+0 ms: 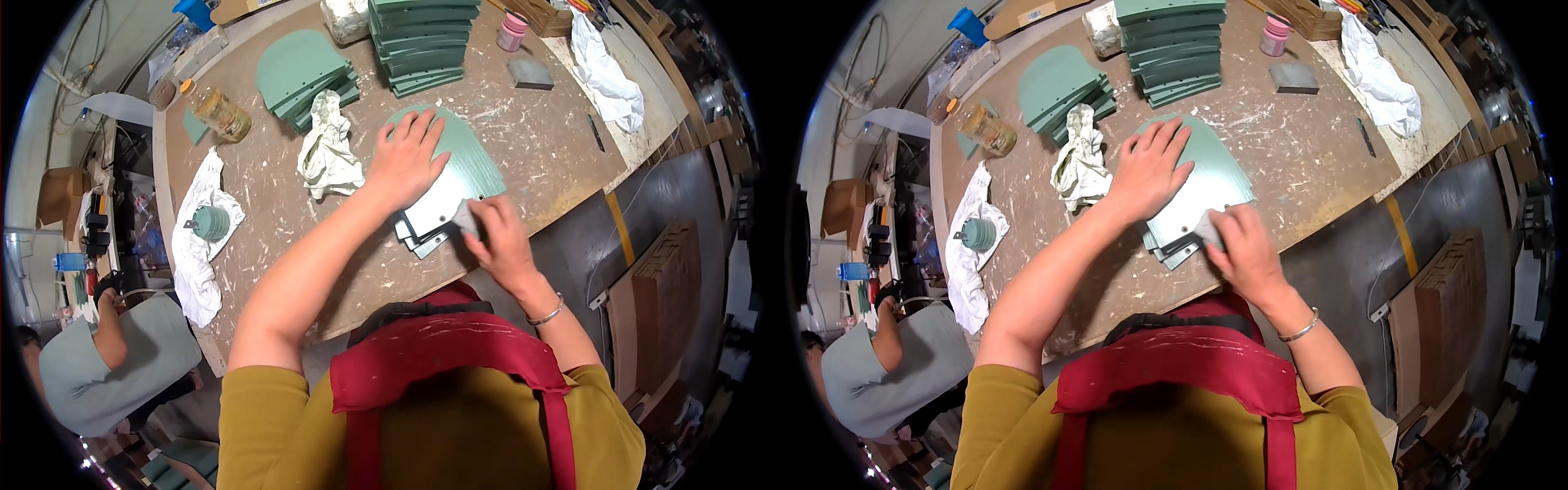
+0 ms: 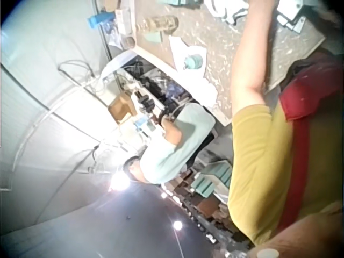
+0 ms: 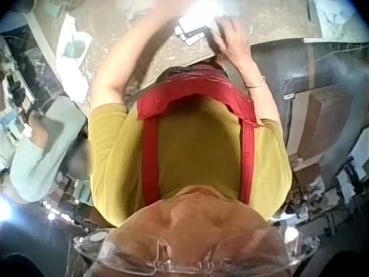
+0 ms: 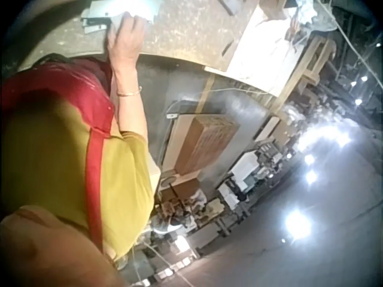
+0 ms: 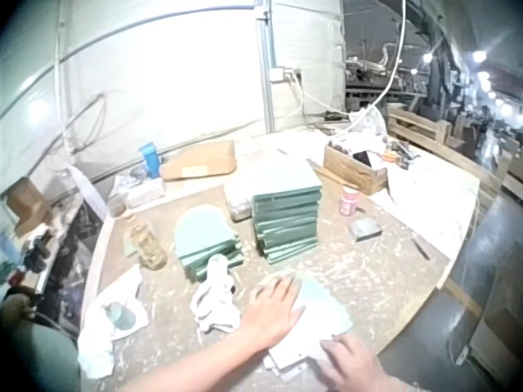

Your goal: The person uses a cloth to wipe down and clean several green wooden panels, picking them up from a stack, wiping the surfaces, and placing them into a new stack.

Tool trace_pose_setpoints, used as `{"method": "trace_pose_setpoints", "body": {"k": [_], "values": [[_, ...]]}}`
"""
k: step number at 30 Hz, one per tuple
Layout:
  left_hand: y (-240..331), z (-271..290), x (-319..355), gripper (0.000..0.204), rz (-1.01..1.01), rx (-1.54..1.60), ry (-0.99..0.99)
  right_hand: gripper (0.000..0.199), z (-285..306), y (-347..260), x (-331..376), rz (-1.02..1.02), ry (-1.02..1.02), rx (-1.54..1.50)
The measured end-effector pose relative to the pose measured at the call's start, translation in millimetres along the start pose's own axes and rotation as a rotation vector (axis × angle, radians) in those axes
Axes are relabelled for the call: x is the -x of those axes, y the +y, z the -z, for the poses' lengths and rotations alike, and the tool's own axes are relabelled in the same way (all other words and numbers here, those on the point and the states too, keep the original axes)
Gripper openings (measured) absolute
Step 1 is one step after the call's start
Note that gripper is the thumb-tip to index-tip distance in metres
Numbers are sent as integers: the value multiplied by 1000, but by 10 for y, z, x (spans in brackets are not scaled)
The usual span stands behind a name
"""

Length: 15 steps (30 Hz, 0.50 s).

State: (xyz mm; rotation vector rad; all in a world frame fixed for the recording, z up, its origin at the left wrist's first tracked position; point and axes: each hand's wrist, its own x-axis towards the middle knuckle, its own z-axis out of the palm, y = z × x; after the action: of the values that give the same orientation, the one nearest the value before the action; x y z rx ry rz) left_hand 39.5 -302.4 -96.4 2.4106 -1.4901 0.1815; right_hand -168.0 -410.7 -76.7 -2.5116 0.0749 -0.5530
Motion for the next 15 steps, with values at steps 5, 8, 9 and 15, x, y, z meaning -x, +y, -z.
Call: {"method": "trace_pose_setpoints", "body": {"k": [5,8,9,15], "values": [[41,26,-45,57,15,-12,-32,45,196,512,59,-125,185,65],[49,62,-46,58,22,-28,-57,43,342,794,66,-188,238,77],[51,69,-32,58,31,-34,-66,43,369,883,80,-199,257,69],[93,173,-75,62,60,10,-111,42,376,1044,138,-416,243,-459]]}}
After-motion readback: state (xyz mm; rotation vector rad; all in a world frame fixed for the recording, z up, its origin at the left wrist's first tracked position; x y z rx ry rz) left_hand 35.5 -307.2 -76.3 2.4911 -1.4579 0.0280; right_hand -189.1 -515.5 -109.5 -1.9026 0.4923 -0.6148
